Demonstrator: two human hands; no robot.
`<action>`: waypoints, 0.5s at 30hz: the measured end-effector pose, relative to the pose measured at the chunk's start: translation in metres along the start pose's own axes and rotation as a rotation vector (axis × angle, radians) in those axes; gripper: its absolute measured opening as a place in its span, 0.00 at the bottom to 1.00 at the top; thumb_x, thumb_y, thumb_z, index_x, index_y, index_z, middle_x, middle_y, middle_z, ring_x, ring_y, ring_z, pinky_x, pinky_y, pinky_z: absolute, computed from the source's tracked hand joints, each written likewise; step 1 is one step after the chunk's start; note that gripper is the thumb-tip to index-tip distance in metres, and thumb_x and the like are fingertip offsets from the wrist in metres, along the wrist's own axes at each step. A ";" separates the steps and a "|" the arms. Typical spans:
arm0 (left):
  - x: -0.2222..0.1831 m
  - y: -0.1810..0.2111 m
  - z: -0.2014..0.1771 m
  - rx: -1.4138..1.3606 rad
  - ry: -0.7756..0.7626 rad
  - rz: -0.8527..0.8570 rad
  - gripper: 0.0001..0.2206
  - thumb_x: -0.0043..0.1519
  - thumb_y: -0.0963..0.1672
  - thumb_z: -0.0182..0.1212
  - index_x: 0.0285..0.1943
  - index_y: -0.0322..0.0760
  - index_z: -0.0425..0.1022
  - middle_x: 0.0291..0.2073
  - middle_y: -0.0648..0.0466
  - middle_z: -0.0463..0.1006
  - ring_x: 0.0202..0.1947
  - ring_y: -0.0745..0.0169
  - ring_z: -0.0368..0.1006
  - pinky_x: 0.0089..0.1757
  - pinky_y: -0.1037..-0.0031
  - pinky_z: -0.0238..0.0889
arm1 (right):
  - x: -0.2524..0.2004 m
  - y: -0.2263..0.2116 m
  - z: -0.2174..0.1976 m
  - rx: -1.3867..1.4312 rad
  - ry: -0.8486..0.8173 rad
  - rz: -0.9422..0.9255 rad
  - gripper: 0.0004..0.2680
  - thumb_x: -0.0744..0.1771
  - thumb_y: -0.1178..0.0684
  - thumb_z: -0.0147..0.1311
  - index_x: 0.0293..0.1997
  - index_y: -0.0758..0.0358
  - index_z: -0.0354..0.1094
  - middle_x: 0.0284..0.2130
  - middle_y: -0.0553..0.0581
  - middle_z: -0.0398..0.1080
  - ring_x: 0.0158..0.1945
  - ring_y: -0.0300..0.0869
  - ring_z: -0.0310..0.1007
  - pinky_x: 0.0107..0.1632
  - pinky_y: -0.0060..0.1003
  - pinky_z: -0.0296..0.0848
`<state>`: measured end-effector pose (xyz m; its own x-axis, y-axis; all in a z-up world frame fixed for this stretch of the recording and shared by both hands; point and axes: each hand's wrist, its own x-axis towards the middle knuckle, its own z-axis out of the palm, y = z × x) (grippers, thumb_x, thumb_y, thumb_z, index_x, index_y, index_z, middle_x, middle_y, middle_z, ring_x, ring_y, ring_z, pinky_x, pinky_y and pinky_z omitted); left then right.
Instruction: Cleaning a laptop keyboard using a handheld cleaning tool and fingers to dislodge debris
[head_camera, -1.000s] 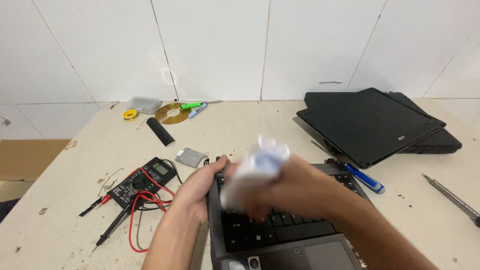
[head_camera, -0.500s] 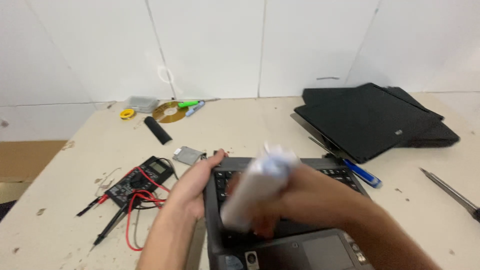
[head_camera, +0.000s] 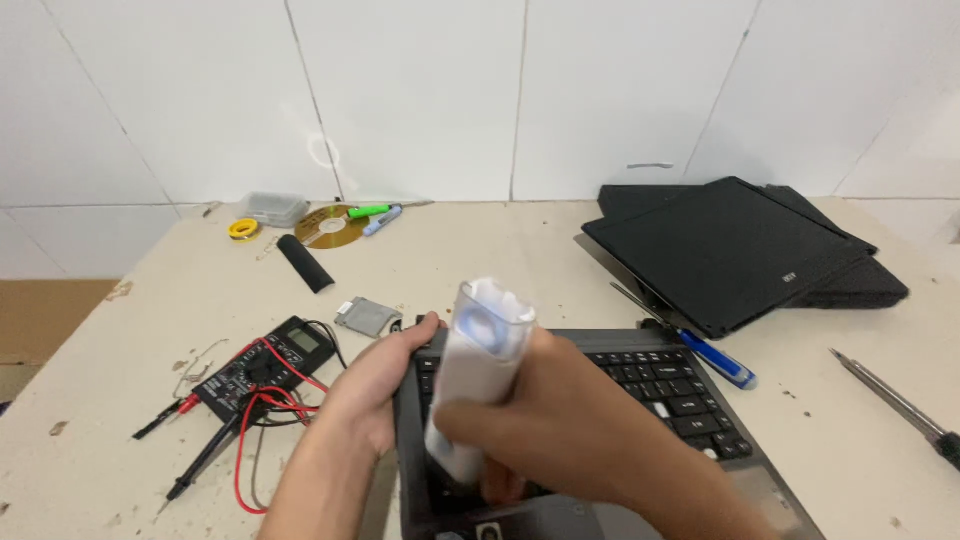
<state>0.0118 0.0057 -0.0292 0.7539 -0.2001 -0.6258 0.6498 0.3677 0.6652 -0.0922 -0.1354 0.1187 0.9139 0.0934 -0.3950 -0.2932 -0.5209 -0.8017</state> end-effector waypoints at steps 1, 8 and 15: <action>-0.007 0.004 0.004 -0.002 0.004 0.006 0.17 0.65 0.55 0.56 0.28 0.46 0.72 0.20 0.52 0.75 0.18 0.58 0.69 0.23 0.70 0.60 | 0.005 0.004 0.000 -0.001 -0.003 -0.007 0.03 0.58 0.60 0.53 0.22 0.69 0.69 0.14 0.62 0.72 0.17 0.43 0.73 0.23 0.33 0.71; -0.005 0.003 0.006 -0.019 0.011 0.006 0.13 0.62 0.55 0.60 0.32 0.48 0.75 0.24 0.51 0.79 0.22 0.53 0.72 0.27 0.65 0.64 | 0.024 0.046 0.007 0.107 0.286 -0.173 0.04 0.58 0.57 0.61 0.29 0.59 0.71 0.19 0.53 0.72 0.23 0.36 0.67 0.28 0.33 0.67; -0.014 0.006 0.010 -0.057 0.032 0.037 0.11 0.63 0.53 0.60 0.34 0.48 0.74 0.23 0.54 0.76 0.21 0.59 0.71 0.25 0.69 0.63 | 0.014 0.031 0.016 0.164 0.391 0.136 0.04 0.59 0.56 0.61 0.27 0.63 0.72 0.19 0.58 0.75 0.20 0.42 0.73 0.24 0.36 0.69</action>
<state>0.0060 0.0012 -0.0124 0.7731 -0.1568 -0.6146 0.6144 0.4257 0.6643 -0.0931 -0.1365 0.0813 0.8920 -0.3111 -0.3278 -0.4301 -0.3615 -0.8273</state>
